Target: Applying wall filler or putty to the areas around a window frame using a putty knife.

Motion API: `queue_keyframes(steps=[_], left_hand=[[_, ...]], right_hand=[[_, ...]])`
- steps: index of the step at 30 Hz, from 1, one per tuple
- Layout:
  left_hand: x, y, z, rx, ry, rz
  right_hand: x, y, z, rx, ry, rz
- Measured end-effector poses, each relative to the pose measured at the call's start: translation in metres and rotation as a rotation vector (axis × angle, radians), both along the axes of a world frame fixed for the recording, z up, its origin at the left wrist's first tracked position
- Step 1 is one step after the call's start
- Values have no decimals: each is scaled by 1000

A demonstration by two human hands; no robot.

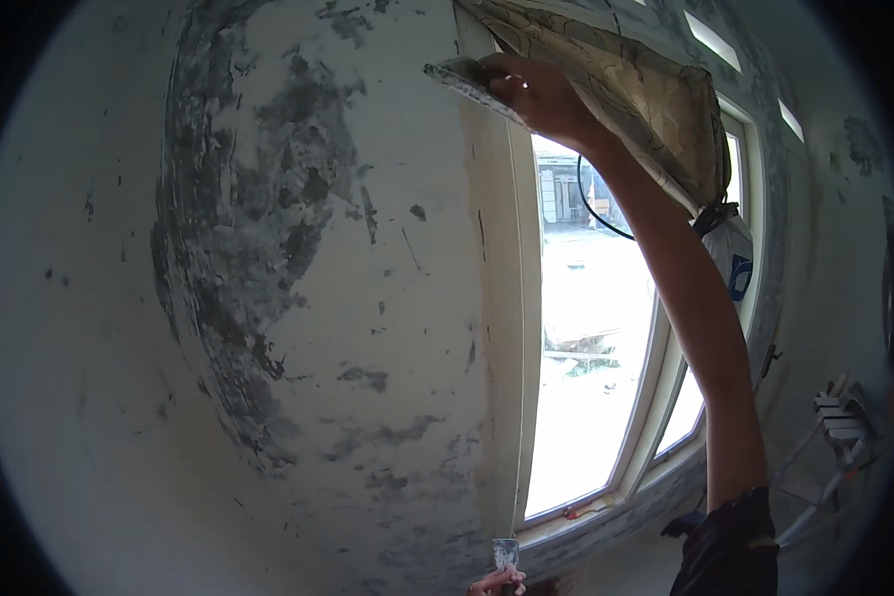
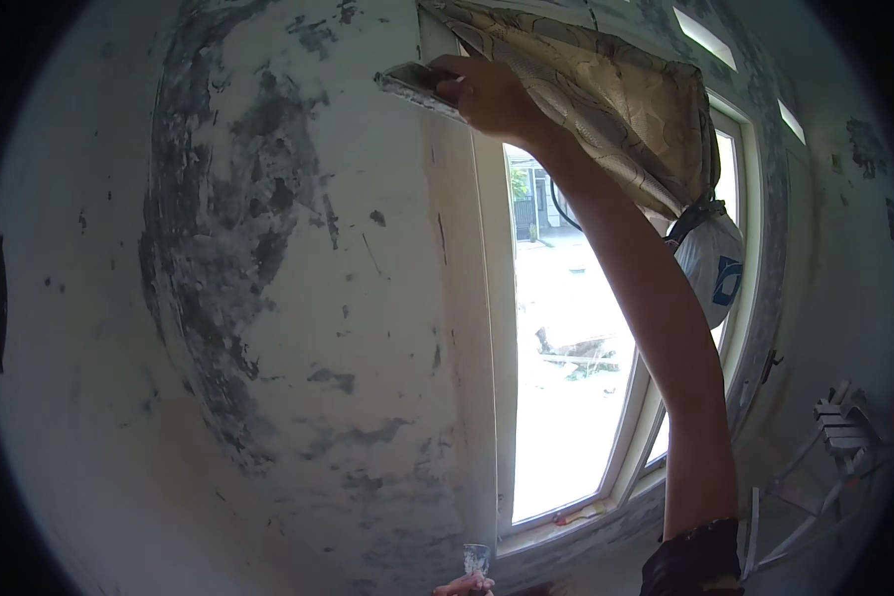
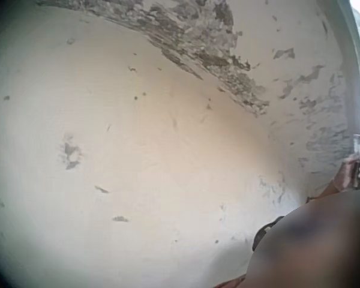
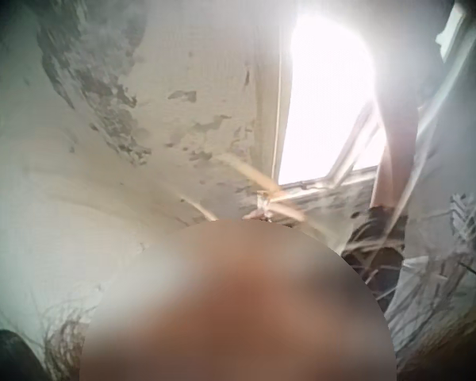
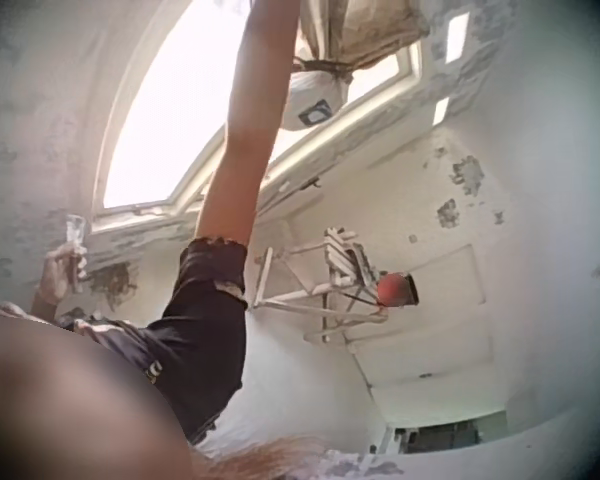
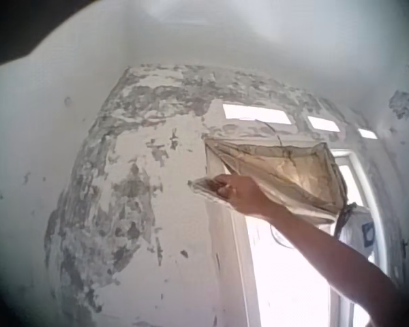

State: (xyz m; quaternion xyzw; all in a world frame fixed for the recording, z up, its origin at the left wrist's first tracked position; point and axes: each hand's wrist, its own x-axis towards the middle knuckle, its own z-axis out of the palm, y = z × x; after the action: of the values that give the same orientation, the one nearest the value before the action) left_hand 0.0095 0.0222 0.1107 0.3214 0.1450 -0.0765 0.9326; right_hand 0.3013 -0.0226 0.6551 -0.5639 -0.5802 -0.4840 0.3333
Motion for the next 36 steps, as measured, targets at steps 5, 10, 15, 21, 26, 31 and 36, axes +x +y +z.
queue_keyframes(steps=[5,10,15,21,26,31,36], left_hand=[[2,13,-13,-99,-51,93],[11,30,-17,-216,-6,80],[23,39,-24,-145,52,3],[27,28,-18,-102,99,31],[24,20,-22,-98,105,-21],[19,5,-29,-59,27,-65],[4,-19,-35,14,-80,-23]], right_hand=[[-31,23,98,30,9,-187],[-26,48,116,6,-23,-245],[-29,50,107,-11,13,-363],[-21,43,70,-48,-140,-283],[-2,52,5,61,-223,-316],[-6,45,-110,-5,-279,-167],[-9,28,-187,-272,-125,-67]])
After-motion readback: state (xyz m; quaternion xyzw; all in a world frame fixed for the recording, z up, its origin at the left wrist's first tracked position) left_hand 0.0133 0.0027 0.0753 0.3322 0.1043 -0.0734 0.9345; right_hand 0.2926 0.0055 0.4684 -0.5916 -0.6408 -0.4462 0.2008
